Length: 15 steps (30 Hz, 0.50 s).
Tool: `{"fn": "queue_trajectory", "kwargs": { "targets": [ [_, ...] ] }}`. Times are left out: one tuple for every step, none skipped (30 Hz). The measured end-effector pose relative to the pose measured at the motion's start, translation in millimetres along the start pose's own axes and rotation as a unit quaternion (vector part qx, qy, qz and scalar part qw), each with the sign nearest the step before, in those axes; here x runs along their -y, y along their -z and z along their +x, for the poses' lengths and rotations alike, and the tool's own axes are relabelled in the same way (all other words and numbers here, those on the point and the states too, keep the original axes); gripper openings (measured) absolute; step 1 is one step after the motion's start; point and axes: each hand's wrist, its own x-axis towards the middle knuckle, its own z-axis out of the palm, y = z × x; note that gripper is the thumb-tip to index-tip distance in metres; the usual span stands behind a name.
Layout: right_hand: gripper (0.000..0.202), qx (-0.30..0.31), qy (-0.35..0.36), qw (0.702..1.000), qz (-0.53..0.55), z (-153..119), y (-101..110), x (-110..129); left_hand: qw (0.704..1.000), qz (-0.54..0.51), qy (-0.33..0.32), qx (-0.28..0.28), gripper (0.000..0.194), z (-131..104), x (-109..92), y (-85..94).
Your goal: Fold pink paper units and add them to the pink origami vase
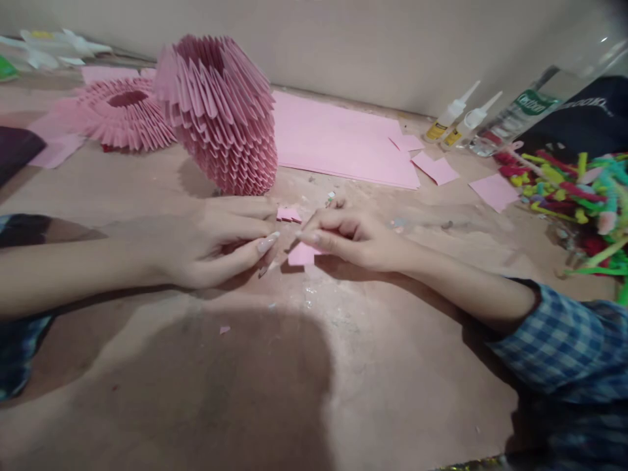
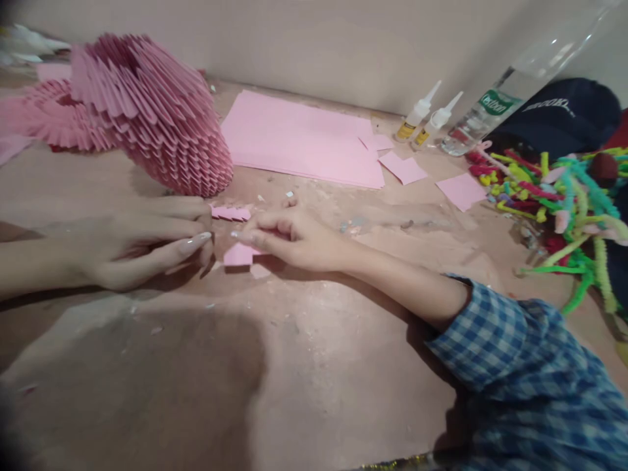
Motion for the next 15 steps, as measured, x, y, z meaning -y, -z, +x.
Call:
{"fn": "queue_trajectory", "kwargs": {
  "targets": [
    [0.027, 0.027, -0.003, 1.0, -0.014, -1, 2, 0, 0.998, 0.048, -0.04, -0.011, 0.025, -1, 1, 0.8],
    [0.022, 0.043, 0.005, 0.999, -0.033, -1, 4, -1, 0.992, 0.095, -0.081, -0.02, 0.017, -2, 3, 1.2],
    [0.019, 0.049, 0.022, 0.997, -0.054, -2, 5, -1, 0.983, 0.137, -0.119, -0.021, 0.013, -1, 4, 1.2],
    [0.02, 0.049, 0.041, 0.995, -0.076, -3, 6, -2, 0.974, 0.167, -0.152, -0.019, 0.017, -1, 6, 1.0],
    [0.023, 0.05, 0.058, 0.992, -0.097, -4, 6, -2, 0.966, 0.184, -0.18, -0.013, 0.021, 0, 8, 0.7],
    [0.027, 0.05, 0.069, 0.989, -0.119, -5, 6, -2, 0.961, 0.193, -0.197, -0.004, 0.022, 0, 10, 0.4],
    [0.031, 0.049, 0.072, 0.986, -0.143, -6, 6, -3, 0.958, 0.197, -0.207, 0.006, 0.021, 0, 11, 0.2],
    [0.035, 0.046, 0.072, 0.983, -0.165, -7, 5, -3, 0.958, 0.197, -0.208, 0.013, 0.021, 0, 12, 0.3],
    [0.039, 0.041, 0.069, 0.98, -0.18, -8, 4, -3, 0.959, 0.195, -0.205, 0.02, 0.021, 0, 12, 0.7],
    [0.042, 0.033, 0.065, 0.98, -0.185, -9, 2, -3, 0.961, 0.191, -0.198, 0.029, 0.023, -1, 13, 1.5],
    [0.044, 0.02, 0.059, 0.982, -0.178, -9, 1, -4, 0.962, 0.187, -0.193, 0.037, 0.025, -1, 12, 2.6],
    [0.044, 0.006, 0.052, 0.986, -0.159, -10, 0, -5, 0.964, 0.185, -0.188, 0.046, 0.026, -2, 12, 4.0],
    [0.043, -0.013, 0.046, 0.99, -0.133, -10, -1, -6, 0.963, 0.184, -0.191, 0.05, 0.026, -2, 11, 5.5],
    [0.041, -0.034, 0.042, 0.993, -0.108, -10, -2, -7, 0.961, 0.188, -0.198, 0.05, 0.025, -1, 11, 6.8],
    [0.039, -0.057, 0.034, 0.994, -0.091, -10, -3, -8, 0.958, 0.195, -0.207, 0.046, 0.024, 0, 10, 7.5]
  ]
}}
